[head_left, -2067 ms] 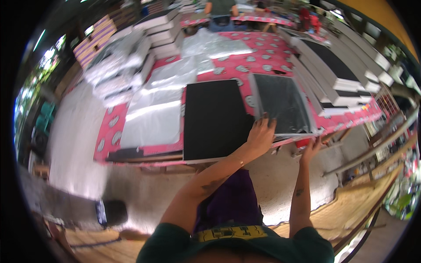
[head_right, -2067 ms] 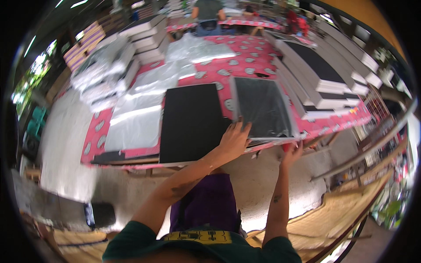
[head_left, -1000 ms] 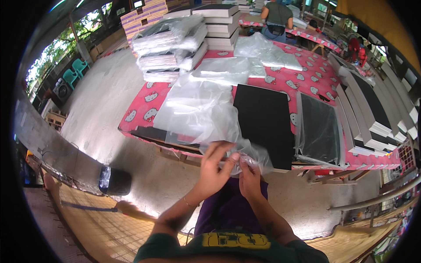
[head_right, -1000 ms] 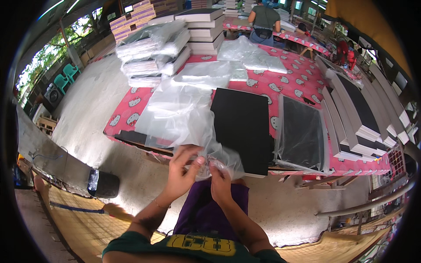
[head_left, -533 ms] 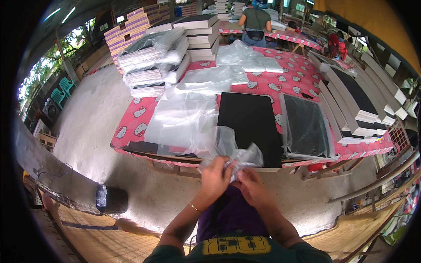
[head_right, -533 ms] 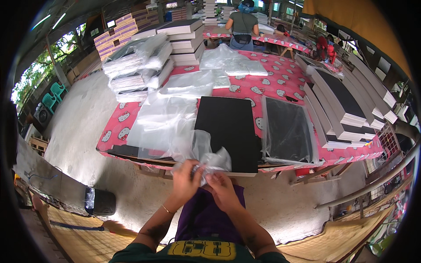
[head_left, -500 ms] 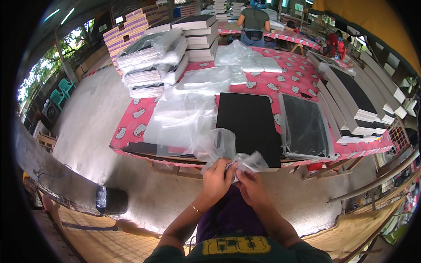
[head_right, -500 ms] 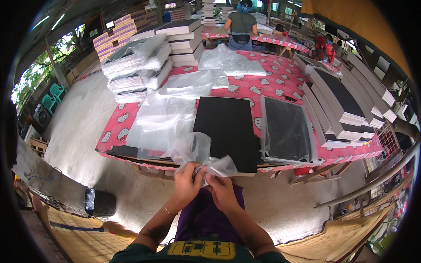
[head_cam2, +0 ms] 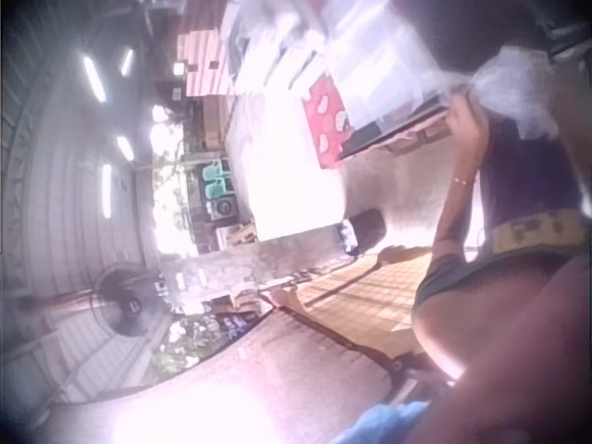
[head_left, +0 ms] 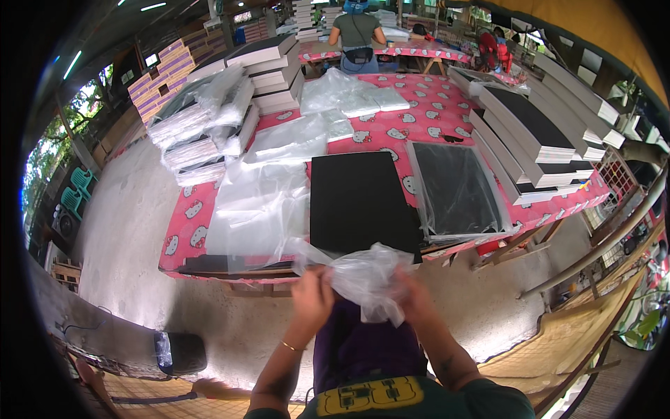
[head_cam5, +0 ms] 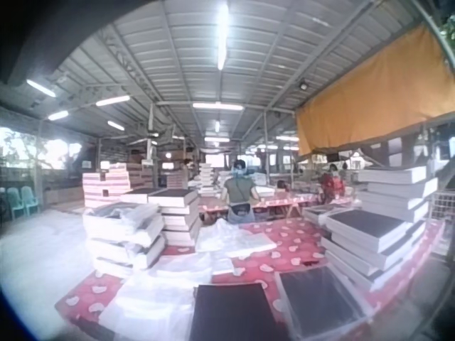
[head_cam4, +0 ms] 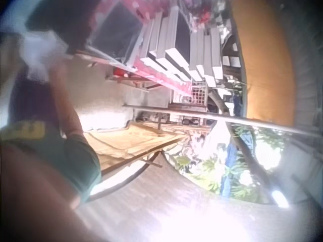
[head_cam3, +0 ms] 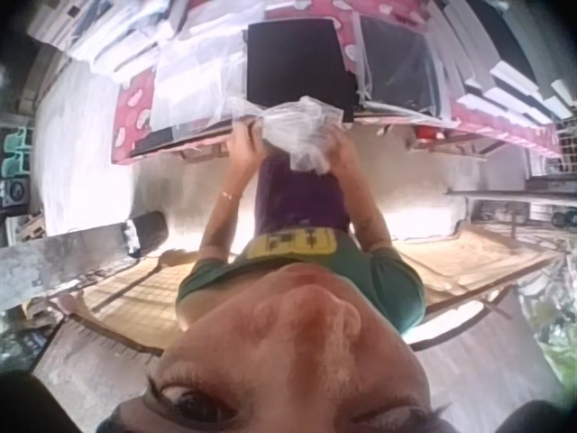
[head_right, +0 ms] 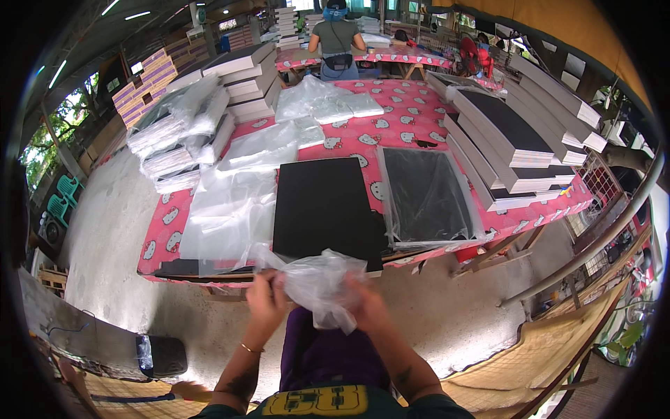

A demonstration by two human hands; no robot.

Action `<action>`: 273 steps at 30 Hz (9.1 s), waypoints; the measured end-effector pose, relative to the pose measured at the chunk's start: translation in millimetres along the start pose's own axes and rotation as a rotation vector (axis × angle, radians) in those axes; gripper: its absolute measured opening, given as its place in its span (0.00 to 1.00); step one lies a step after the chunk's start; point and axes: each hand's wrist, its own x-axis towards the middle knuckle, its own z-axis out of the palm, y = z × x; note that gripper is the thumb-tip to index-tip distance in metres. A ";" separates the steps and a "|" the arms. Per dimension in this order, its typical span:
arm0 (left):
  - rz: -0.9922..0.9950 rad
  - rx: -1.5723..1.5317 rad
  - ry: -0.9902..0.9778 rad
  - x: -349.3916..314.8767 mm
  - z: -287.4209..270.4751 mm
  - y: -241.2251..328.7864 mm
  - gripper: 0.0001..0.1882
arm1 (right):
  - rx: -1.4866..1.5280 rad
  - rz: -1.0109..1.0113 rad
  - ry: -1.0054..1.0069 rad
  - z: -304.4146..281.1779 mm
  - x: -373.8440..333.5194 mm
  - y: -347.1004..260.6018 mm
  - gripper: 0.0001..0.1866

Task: The person places black books into plastic sleeves by hand, one at a time, and stacks them on a table.

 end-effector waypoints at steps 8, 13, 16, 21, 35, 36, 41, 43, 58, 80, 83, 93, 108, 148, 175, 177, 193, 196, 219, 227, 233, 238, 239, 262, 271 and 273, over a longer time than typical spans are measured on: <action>-0.070 -0.201 -0.352 85.9 -54.8 3.4 0.31 | -1.580 -0.401 -0.553 83.8 23.7 -55.3 0.04; -0.120 -0.468 -0.512 143.0 -37.6 25.9 0.27 | -2.639 -0.479 -0.101 116.3 75.5 -95.6 0.09; 0.350 0.147 -0.441 156.8 -44.1 34.9 0.21 | -2.783 -0.675 0.553 94.2 103.1 -152.5 0.07; 0.230 0.655 -0.172 143.3 -51.3 -27.0 0.13 | -2.564 -0.578 0.307 121.3 59.9 -126.6 0.13; -0.471 -1.099 -0.408 66.4 -89.5 -2.7 0.12 | -1.206 0.556 -0.516 31.6 23.8 -123.4 0.18; -0.573 -1.162 -0.294 69.1 -84.5 6.6 0.15 | -1.253 0.377 -0.726 26.7 26.1 -122.3 0.19; -0.113 -0.708 -1.455 49.6 -49.3 -24.2 0.19 | -0.228 0.074 -0.060 -21.6 0.0 -111.3 0.20; -0.233 -0.907 -1.081 49.6 -52.8 -18.8 0.17 | -0.429 0.123 -0.153 -32.2 -0.5 -115.7 0.23; -0.911 -0.775 -0.259 -53.7 -29.2 -64.8 0.10 | -1.095 -0.038 0.257 -62.7 -39.2 -36.8 0.11; -0.628 -1.792 0.193 40.5 -88.3 -18.4 0.25 | -0.606 -0.372 -0.058 83.9 -26.2 -117.4 0.25; -0.491 -1.828 0.070 123.0 -80.5 -8.2 0.23 | -0.418 -0.337 -0.313 107.4 37.7 -137.3 0.28; -1.050 -1.630 0.094 76.9 43.4 -184.6 0.09 | -0.352 -0.078 0.191 -44.6 168.2 -114.3 0.10; -0.688 -1.034 0.186 125.0 130.8 -75.6 0.05 | -0.713 -0.701 0.532 -42.6 112.5 -128.1 0.14; -0.451 -0.329 0.125 72.4 -22.2 -83.6 0.09 | -1.701 -0.879 0.730 -42.3 62.8 -104.1 0.21; -0.032 -0.001 1.277 166.0 -123.9 -81.3 0.20 | -0.527 -0.960 0.532 27.1 2.3 -148.1 0.19; -0.329 0.195 1.220 143.7 -80.1 -87.1 0.19 | -0.488 -1.060 0.466 43.5 9.5 -136.2 0.18; -0.301 -0.466 -0.074 76.1 3.5 16.6 0.09 | -0.486 -0.448 0.012 52.2 34.5 2.4 0.12; -0.313 -0.215 0.151 76.0 2.3 -13.9 0.08 | -0.327 -0.409 -0.003 75.0 26.9 -2.3 0.18; -0.032 -0.211 -0.494 97.0 -76.5 -22.8 0.19 | -2.301 0.231 0.006 81.5 9.7 -127.2 0.27; 0.041 -0.702 -0.981 69.7 -52.8 -5.7 0.13 | -0.767 0.144 -0.221 -8.8 -19.1 -132.1 0.33; -1.236 -0.946 -0.472 54.3 -55.1 -4.5 0.23 | -0.615 0.400 -0.370 -48.5 -17.8 -118.2 0.28; -0.630 -1.127 -0.810 40.1 -49.6 -15.7 0.16 | -0.470 0.091 0.261 -96.8 -28.7 -102.6 0.22; -0.734 -1.415 -0.439 39.0 -55.1 -13.1 0.17 | -0.588 0.208 0.174 -92.4 -32.9 -101.9 0.20; -0.742 -0.313 -0.065 -49.6 0.4 -48.0 0.16 | -1.486 -0.259 0.479 -34.6 -20.9 -29.2 0.28; -0.781 -0.299 -0.188 -38.6 -19.5 -12.2 0.16 | -1.388 -0.436 0.568 -25.6 -34.8 -22.7 0.21; -0.922 -0.607 -0.136 -38.6 -26.3 -8.1 0.13 | -1.310 -0.504 0.566 -30.0 -42.1 -29.3 0.14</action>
